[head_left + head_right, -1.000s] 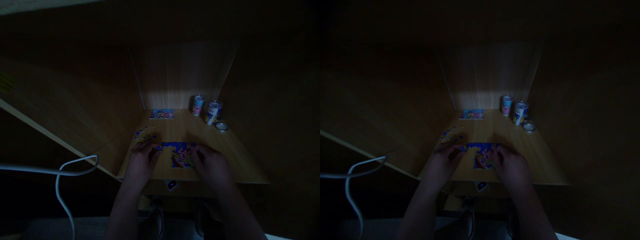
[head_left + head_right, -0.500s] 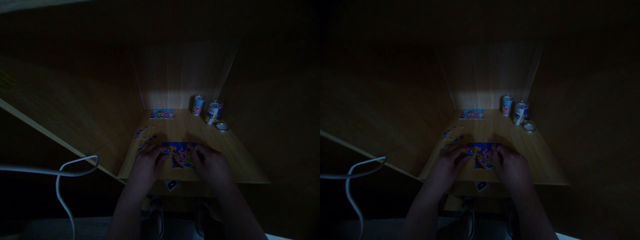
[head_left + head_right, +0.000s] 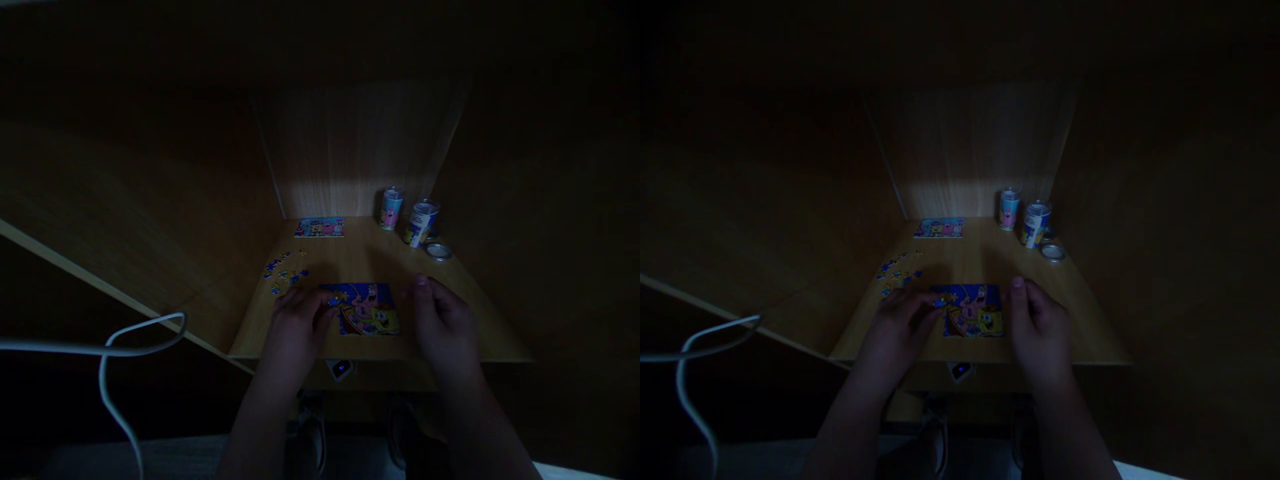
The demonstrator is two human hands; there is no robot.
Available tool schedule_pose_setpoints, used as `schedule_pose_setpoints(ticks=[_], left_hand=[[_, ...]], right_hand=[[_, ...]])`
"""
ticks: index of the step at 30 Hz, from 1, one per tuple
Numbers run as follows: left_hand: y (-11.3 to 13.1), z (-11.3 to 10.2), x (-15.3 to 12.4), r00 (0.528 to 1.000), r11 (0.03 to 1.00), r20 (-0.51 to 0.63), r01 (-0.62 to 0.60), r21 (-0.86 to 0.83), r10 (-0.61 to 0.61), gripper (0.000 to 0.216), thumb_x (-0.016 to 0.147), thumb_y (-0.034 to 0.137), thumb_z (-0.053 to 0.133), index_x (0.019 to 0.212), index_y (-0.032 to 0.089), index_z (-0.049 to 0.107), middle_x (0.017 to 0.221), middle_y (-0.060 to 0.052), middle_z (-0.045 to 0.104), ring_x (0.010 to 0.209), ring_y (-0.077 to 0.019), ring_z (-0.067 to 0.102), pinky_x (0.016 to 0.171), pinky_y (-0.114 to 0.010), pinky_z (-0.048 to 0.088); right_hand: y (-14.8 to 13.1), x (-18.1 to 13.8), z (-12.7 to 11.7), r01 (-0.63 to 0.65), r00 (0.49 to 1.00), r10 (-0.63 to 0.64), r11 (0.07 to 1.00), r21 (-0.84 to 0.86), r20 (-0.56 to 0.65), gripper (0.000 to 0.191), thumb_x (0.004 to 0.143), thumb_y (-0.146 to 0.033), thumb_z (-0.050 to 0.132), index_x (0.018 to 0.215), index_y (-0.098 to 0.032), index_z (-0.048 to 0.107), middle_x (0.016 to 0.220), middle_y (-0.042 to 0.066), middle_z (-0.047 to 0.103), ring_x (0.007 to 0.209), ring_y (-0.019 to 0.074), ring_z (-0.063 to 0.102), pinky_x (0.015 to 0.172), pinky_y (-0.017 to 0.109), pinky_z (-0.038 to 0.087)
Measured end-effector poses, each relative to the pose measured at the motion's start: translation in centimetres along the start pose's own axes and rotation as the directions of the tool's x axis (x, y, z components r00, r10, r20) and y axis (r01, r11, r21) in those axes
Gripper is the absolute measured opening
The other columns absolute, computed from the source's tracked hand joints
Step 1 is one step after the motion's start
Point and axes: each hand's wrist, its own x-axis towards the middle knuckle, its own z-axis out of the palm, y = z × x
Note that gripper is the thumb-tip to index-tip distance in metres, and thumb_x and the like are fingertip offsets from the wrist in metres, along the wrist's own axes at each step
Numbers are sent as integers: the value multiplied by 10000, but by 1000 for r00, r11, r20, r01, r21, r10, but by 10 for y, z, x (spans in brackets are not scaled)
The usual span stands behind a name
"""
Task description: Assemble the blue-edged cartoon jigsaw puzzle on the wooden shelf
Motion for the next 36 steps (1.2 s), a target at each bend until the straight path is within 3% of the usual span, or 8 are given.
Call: schedule_pose_setpoints(ticks=[3, 8, 15, 26, 36], left_hand=[[-2, 2, 0, 1000, 998, 15, 15, -69, -14, 122, 1005, 151, 769, 988, 271, 762, 952, -16, 810, 928, -249, 763, 866, -424, 583], [-6, 3, 0, 998, 991, -14, 56, -124, -58, 129, 999, 151, 768, 1009, 279, 783, 980, -17, 831, 956, -245, 789, 880, -406, 600], [-7, 4, 1, 992, 981, -28, 121, -149, -127, 164, 985, 127, 760, 1048, 273, 800, 1028, -19, 851, 967, -241, 810, 896, -402, 634], [-8, 4, 3, 997, 992, -1, 78, -102, -78, 268, 987, 92, 733, 1123, 310, 811, 1103, -10, 858, 1036, -262, 811, 935, -434, 640], [-1, 1, 4, 995, 991, 2, 96, -91, -97, 176, 996, 98, 728, 963, 269, 754, 964, -6, 820, 938, -253, 770, 877, -428, 579]], right_hand=[[8, 3, -1, -65, 993, 78, 989, 134, -90, 576, 1086, -688, 534, 816, -219, 729, 782, 34, 726, 739, 208, 665, 695, 314, 474], [14, 5, 0, -108, 985, 136, 967, 233, -109, 554, 1072, -682, 567, 795, -221, 700, 800, 30, 706, 776, 209, 648, 736, 324, 461], [7, 5, -2, -122, 983, 149, 967, 225, -104, 565, 1049, -699, 581, 771, -221, 694, 771, 27, 678, 753, 209, 621, 718, 331, 445], [3, 6, -2, -98, 992, 110, 982, 163, -66, 595, 1039, -735, 572, 761, -223, 693, 705, 14, 634, 662, 190, 576, 634, 310, 428], [0, 3, 1, -56, 998, 53, 993, 104, 35, 556, 1075, -664, 559, 755, -226, 682, 723, 18, 687, 675, 185, 622, 619, 292, 437]])
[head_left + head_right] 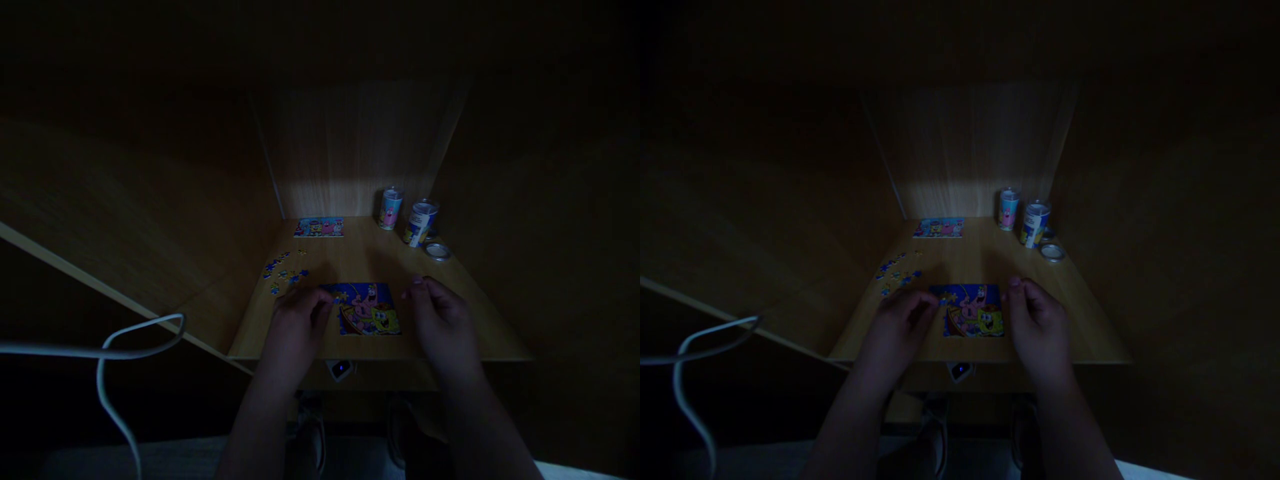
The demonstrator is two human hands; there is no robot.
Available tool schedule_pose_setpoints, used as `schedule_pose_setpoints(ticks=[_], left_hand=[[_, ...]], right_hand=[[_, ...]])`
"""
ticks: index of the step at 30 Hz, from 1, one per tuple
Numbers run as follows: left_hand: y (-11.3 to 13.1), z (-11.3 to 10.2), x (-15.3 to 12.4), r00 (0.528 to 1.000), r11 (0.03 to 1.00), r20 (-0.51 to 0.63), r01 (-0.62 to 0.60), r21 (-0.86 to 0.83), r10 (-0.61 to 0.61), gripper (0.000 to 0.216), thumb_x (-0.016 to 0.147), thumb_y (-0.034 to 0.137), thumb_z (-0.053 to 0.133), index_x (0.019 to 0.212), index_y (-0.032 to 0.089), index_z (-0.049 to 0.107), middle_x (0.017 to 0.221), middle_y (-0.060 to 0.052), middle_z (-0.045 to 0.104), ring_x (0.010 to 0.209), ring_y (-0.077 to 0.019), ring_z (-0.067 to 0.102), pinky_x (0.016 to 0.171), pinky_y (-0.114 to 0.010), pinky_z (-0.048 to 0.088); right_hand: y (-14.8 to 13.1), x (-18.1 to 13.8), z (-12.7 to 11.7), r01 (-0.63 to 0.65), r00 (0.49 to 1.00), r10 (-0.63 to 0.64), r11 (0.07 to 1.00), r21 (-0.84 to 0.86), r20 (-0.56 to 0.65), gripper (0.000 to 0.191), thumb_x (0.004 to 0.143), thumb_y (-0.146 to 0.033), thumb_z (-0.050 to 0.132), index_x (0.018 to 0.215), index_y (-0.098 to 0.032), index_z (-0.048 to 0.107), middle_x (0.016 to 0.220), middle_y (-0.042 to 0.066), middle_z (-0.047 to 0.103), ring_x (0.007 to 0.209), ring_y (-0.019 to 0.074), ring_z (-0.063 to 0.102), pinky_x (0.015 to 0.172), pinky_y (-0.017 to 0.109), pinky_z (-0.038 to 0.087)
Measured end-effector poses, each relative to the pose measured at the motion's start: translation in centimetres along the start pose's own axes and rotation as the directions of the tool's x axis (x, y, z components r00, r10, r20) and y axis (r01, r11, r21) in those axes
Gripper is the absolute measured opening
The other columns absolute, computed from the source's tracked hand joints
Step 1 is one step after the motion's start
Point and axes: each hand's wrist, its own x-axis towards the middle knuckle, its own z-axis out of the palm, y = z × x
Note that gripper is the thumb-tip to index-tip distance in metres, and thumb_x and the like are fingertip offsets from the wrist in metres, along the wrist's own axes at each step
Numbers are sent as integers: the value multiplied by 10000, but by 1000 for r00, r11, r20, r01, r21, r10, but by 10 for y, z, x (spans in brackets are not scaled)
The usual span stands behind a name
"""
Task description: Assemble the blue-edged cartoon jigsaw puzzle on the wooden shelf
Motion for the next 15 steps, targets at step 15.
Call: schedule_pose_setpoints(ticks=[15], left_hand=[[4, 8, 4, 999, 998, 47, -4, -63, 7, 197, 1024, 70, 710, 1009, 255, 777, 988, -6, 810, 965, -235, 734, 896, -397, 539]], right_hand=[[3, -2, 17, 448, 885, -336, 805, -389, 322, 270, 1121, -368, 573, 916, -237, 690, 935, 72, 729, 978, 279, 635, 899, 415, 462]])
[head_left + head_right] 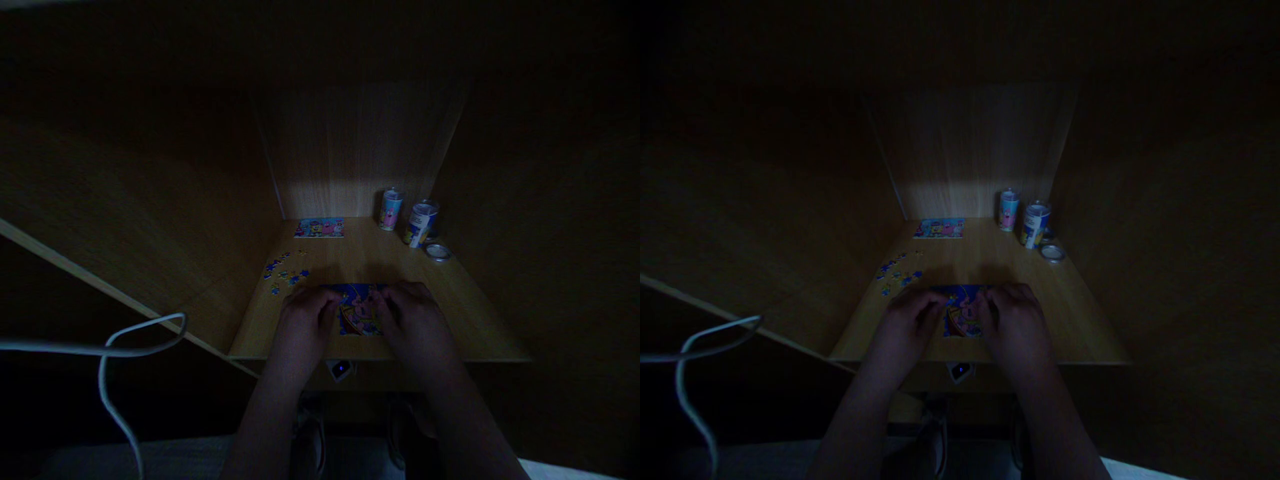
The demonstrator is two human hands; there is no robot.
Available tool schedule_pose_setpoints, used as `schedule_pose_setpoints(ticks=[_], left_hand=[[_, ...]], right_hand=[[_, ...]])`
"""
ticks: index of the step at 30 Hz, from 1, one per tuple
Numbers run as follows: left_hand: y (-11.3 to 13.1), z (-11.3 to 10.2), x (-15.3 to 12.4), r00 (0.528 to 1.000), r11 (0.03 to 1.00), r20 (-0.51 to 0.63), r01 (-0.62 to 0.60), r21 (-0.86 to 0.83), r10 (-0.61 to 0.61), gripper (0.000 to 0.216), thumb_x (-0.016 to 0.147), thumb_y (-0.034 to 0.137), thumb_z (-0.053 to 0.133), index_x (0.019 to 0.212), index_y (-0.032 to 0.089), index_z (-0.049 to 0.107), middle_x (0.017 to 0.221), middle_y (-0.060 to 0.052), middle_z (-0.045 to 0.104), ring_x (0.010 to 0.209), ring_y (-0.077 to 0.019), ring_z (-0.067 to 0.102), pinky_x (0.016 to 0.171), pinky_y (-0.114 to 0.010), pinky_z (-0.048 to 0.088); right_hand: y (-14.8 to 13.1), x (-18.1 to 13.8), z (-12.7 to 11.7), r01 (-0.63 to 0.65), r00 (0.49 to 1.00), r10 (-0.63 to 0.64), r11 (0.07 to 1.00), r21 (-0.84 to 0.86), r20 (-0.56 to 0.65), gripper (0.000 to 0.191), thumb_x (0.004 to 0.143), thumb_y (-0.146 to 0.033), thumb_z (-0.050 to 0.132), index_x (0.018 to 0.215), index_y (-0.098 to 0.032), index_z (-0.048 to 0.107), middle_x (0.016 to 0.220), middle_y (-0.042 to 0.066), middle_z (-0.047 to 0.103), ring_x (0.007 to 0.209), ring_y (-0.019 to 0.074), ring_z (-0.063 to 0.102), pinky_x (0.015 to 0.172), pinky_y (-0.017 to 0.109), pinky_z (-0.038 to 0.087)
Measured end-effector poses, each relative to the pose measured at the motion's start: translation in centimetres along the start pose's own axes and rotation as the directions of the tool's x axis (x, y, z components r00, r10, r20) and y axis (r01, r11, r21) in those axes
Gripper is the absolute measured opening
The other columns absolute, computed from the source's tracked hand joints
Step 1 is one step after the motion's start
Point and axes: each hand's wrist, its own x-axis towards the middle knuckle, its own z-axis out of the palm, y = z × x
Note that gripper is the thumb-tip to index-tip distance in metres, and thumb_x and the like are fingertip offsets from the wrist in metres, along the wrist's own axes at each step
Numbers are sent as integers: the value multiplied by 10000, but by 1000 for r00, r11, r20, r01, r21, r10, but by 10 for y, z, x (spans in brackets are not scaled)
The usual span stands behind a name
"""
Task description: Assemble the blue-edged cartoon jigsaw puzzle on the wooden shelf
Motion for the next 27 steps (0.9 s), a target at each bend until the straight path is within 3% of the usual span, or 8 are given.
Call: schedule_pose_setpoints(ticks=[15, 21, 27], left_hand=[[-2, -5, -2, 999, 996, -6, -52, 70, 52, 186, 1008, 142, 758, 1111, 271, 843, 1076, -34, 864, 1020, -259, 786, 985, -461, 602], [-16, -40, -14, 997, 967, -6, 74, 246, -75, 124, 995, 237, 769, 1046, 275, 874, 1049, -47, 873, 976, -281, 810, 932, -466, 642], [-27, -57, -22, 977, 949, -45, 215, 232, -210, 173, 1012, 272, 714, 1027, 284, 886, 1033, -41, 879, 945, -276, 828, 886, -443, 654]], right_hand=[[2, -1, 1, 14, 1000, -13, 999, -45, 20, 313, 1132, -388, 551, 881, -241, 668, 887, 72, 729, 907, 270, 645, 839, 406, 445], [4, -2, 2, -4, 999, 5, 1000, -29, 39, 278, 1121, -378, 568, 910, -241, 687, 908, 74, 739, 934, 282, 655, 855, 413, 456], [5, -2, 4, -5, 999, 6, 1000, -28, 41, 313, 1127, -413, 548, 912, -239, 694, 916, 79, 742, 939, 286, 663, 875, 429, 475]])
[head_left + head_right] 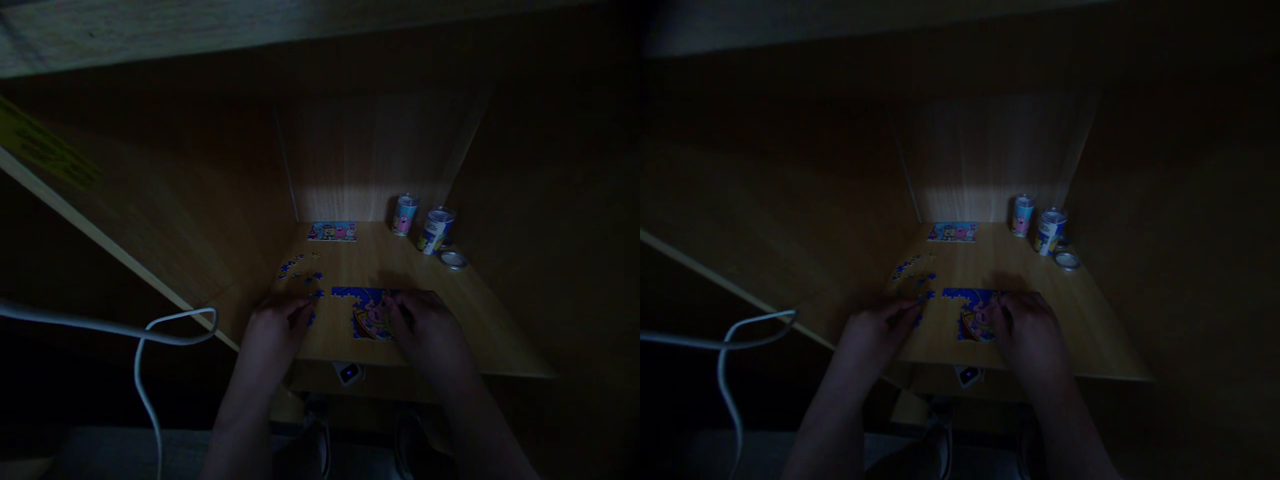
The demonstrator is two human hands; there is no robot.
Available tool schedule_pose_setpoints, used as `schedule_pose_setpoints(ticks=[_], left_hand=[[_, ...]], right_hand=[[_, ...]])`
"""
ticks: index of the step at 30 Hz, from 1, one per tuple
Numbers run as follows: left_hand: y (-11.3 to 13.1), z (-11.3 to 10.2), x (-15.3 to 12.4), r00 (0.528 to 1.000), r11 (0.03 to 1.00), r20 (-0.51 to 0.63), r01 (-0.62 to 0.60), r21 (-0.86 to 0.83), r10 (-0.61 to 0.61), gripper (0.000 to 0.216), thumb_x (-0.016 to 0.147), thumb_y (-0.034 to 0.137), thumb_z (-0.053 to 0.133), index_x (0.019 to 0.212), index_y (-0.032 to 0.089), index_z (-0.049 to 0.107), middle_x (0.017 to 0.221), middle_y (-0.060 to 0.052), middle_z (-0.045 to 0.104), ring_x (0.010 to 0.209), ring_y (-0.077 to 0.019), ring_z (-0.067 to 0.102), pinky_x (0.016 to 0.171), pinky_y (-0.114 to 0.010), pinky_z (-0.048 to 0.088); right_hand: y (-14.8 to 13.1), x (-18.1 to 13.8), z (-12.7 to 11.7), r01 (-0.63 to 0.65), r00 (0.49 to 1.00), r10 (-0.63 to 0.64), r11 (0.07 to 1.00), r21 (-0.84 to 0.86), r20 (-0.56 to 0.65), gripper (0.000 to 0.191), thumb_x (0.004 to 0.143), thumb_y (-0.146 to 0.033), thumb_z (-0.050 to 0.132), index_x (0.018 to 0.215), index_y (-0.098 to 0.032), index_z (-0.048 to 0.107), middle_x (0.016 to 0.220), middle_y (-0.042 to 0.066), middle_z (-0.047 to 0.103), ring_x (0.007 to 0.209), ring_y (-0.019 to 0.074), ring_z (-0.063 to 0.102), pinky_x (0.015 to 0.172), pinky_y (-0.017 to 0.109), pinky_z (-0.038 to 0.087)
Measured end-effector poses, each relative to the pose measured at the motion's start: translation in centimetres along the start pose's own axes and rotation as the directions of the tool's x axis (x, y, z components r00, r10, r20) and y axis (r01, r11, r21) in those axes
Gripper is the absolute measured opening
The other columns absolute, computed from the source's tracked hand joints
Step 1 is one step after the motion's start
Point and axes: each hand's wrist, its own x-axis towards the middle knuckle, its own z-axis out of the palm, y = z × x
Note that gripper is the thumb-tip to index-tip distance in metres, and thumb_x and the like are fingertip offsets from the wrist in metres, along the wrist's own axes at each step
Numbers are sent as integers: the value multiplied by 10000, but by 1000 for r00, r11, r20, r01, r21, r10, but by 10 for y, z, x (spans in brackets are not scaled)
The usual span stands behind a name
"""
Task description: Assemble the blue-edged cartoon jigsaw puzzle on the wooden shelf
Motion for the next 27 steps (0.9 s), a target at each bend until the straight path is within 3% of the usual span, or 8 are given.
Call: schedule_pose_setpoints(ticks=[4, 10, 18, 23, 27], left_hand=[[-5, 5, 1, 1000, 999, -23, 21, -25, -22, 186, 1038, 296, 695, 982, 280, 871, 966, -28, 868, 886, -260, 818, 827, -416, 636], [-11, 15, 6, 996, 998, -78, -50, 41, 53, 116, 1009, 235, 727, 946, 243, 823, 957, -53, 842, 960, -287, 782, 900, -454, 618], [-9, 18, 8, 990, 990, -108, -79, 114, 92, 180, 1039, 259, 680, 891, 233, 779, 910, -71, 796, 919, -283, 720, 873, -461, 605], [-6, 16, 8, 989, 992, -126, -65, 106, 78, 132, 1042, 254, 668, 989, 230, 786, 1012, -84, 813, 984, -297, 734, 932, -478, 610], [-7, 19, 6, 988, 989, -147, -23, 145, 45, 187, 1036, 288, 688, 1179, 204, 775, 1188, -134, 814, 1124, -353, 733, 1024, -535, 610]], right_hand=[[0, 0, 0, -1, 1000, 1, 1000, -11, 10, 326, 1128, -421, 541, 898, -243, 689, 903, 78, 736, 921, 284, 663, 854, 424, 473], [-2, -1, -1, 11, 1000, -11, 1000, -22, -4, 310, 1122, -414, 556, 897, -245, 685, 890, 75, 736, 903, 284, 668, 843, 416, 468], [-1, 0, 0, 10, 1000, -10, 1000, -29, 3, 312, 1123, -403, 554, 897, -236, 690, 907, 84, 738, 918, 285, 671, 873, 426, 481], [0, 0, 0, 12, 1000, -12, 1000, -24, 9, 320, 1126, -401, 539, 892, -240, 687, 897, 80, 742, 909, 282, 671, 838, 419, 479], [-1, 0, 0, 9, 1000, -9, 1000, -22, -2, 306, 1113, -380, 549, 876, -245, 688, 888, 81, 745, 891, 273, 671, 829, 414, 479]])
